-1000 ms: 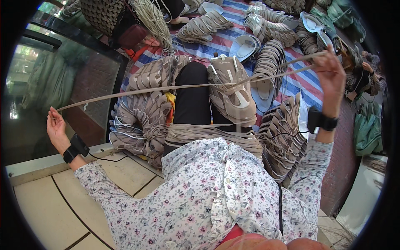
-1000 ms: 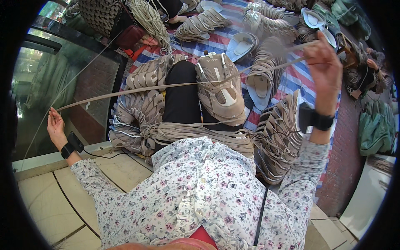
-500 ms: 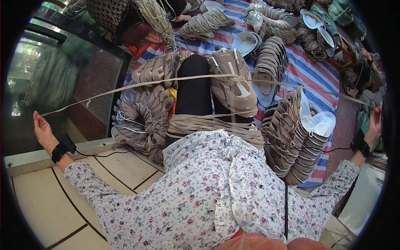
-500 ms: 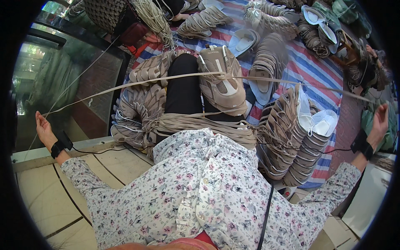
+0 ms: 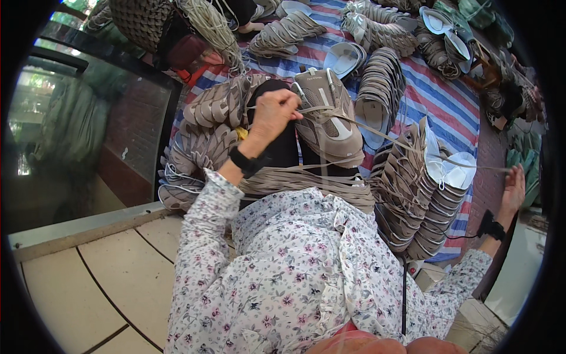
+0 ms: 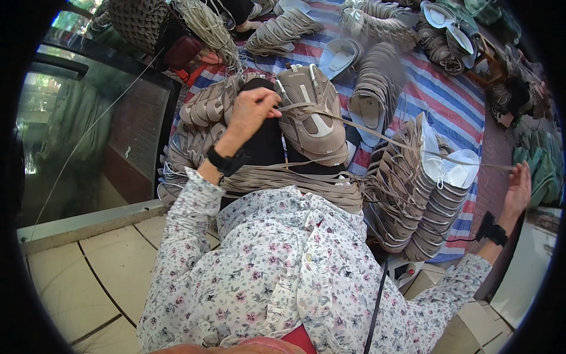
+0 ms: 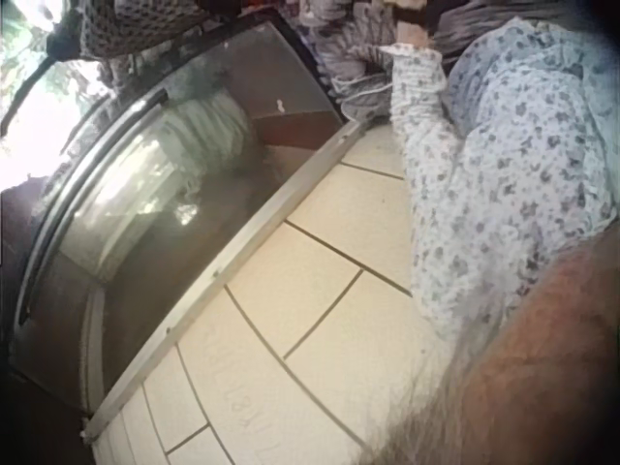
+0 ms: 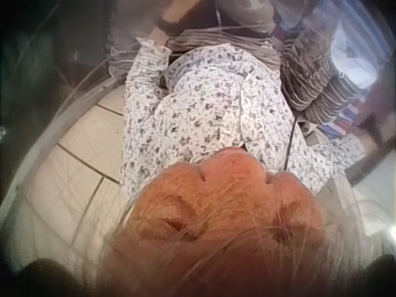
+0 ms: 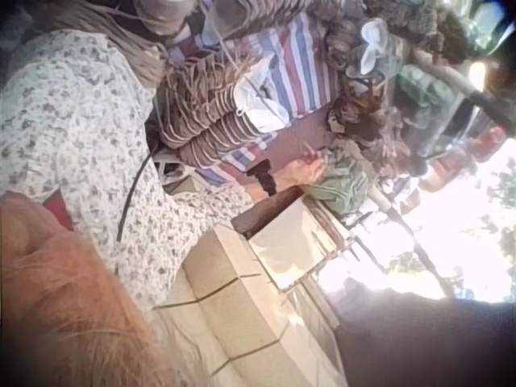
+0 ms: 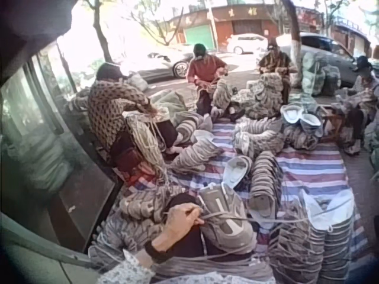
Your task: Lacing a pair of athletic shoes while sitting in an outdoor production area.
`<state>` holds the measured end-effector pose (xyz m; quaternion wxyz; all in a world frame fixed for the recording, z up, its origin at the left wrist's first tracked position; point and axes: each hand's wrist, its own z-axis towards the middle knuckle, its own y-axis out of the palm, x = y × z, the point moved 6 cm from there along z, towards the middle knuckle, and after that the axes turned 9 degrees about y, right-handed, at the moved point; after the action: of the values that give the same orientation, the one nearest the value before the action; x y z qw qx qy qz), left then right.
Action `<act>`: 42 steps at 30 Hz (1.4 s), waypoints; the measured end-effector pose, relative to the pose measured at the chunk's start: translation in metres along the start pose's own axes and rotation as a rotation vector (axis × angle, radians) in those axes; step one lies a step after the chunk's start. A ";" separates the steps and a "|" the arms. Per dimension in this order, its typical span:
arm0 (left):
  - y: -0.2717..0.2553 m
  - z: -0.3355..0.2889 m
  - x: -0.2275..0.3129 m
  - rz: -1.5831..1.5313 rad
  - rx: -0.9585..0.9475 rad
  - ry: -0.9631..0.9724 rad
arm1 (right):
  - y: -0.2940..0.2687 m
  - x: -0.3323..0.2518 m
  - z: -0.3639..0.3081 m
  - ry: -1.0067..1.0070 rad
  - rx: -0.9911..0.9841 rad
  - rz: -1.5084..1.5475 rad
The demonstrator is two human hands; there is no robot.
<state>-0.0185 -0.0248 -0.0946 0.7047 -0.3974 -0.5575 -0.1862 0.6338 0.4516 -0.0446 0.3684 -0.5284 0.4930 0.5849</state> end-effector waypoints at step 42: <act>0.035 -0.028 0.059 0.349 0.065 0.092 | 0.520 0.152 -0.133 0.412 -0.829 -0.379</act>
<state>0.0425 -0.0141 -0.0531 0.7635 -0.4560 -0.4531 -0.0610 0.1464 0.1833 -0.0903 0.1223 -0.8153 0.1769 0.5376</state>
